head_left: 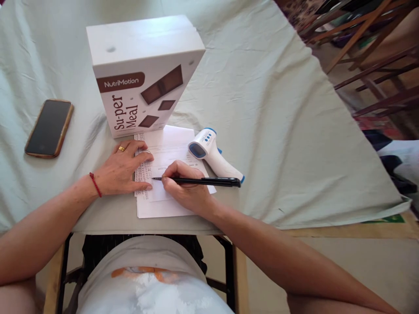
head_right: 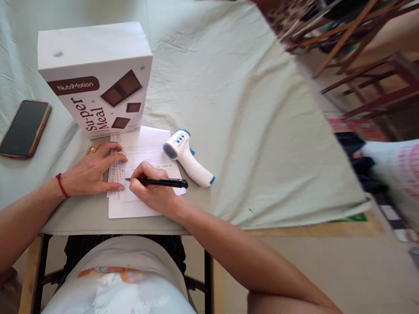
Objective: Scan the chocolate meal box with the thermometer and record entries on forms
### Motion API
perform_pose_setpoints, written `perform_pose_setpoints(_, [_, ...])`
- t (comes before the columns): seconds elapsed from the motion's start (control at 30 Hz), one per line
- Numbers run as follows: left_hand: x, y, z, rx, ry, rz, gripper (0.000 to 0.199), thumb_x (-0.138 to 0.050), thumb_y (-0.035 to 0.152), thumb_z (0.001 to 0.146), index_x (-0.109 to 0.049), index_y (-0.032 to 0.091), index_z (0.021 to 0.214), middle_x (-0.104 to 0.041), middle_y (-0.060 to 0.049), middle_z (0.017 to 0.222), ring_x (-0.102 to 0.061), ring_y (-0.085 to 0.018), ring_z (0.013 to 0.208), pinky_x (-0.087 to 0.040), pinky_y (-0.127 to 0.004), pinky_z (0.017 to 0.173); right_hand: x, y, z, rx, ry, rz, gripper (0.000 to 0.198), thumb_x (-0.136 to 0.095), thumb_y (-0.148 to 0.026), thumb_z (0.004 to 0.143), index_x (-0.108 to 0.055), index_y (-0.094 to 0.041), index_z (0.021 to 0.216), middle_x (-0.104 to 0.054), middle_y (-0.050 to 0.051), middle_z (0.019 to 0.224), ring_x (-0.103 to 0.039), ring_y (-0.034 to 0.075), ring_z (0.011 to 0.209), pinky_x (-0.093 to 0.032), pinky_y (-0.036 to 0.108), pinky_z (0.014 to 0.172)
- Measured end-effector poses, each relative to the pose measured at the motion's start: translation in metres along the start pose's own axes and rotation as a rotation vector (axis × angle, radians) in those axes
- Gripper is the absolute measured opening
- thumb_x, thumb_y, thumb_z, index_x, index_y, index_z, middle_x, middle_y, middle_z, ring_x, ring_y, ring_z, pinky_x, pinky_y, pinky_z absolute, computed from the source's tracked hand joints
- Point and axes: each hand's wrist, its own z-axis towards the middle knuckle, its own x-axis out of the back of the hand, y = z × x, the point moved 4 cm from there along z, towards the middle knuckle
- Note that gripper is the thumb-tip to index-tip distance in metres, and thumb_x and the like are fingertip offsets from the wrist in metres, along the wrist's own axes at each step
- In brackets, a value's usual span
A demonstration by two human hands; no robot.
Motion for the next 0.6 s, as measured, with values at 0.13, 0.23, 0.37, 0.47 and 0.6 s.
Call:
perform_pose_setpoints(0.13, [0.0,-0.001,0.0,-0.007,0.007,-0.003,0.063,-0.079,0.053,0.075,-0.061,0.018,0.124,-0.05,-0.019,0.14,-0.047,-0.041,0.131,-0.036,-0.059,0.112,0.002,-0.002,0.0,0.037,0.027,-0.009,0.007,-0.054,-0.022,0.074,-0.052,-0.024,0.068,-0.055,-0.004,0.057,-0.045,0.011,0.05,-0.04,0.027,0.051])
perform_pose_setpoints(0.23, [-0.001,-0.003,-0.001,-0.01,0.011,-0.008,0.063,-0.079,0.055,0.075,-0.061,0.02,0.124,-0.05,-0.018,0.14,-0.047,-0.04,0.131,-0.037,-0.059,0.111,0.01,-0.003,0.003,0.13,0.064,-0.116,0.006,-0.056,-0.022,0.083,-0.059,-0.026,0.079,-0.062,0.0,0.069,-0.055,0.015,0.06,-0.047,0.03,0.058])
perform_pose_setpoints(0.37, [-0.001,-0.003,-0.001,-0.018,0.007,-0.019,0.064,-0.081,0.053,0.074,-0.06,0.019,0.123,-0.051,-0.019,0.14,-0.048,-0.041,0.131,-0.038,-0.06,0.11,0.016,0.002,0.007,0.349,0.003,-0.347,0.015,-0.056,-0.018,0.09,-0.066,-0.026,0.096,-0.067,0.006,0.086,-0.062,0.019,0.076,-0.053,0.034,0.071])
perform_pose_setpoints(0.47, [0.009,0.001,-0.002,-0.057,0.128,-0.048,0.049,-0.077,0.047,0.079,-0.059,0.019,0.115,-0.058,-0.015,0.13,-0.054,-0.036,0.124,-0.045,-0.055,0.106,0.018,0.011,0.01,0.411,-0.025,-0.556,0.032,-0.047,-0.01,0.093,-0.068,-0.027,0.11,-0.066,0.009,0.097,-0.063,0.021,0.086,-0.054,0.037,0.076])
perform_pose_setpoints(0.6, [0.041,-0.003,-0.012,-0.073,0.707,-0.062,0.018,-0.064,0.036,0.09,-0.05,0.025,0.095,-0.06,-0.003,0.098,-0.06,-0.023,0.095,-0.054,-0.045,0.085,0.025,0.013,0.013,0.443,-0.001,-0.665,0.045,-0.043,-0.003,0.09,-0.067,-0.029,0.118,-0.065,0.009,0.099,-0.061,0.022,0.087,-0.055,0.039,0.078])
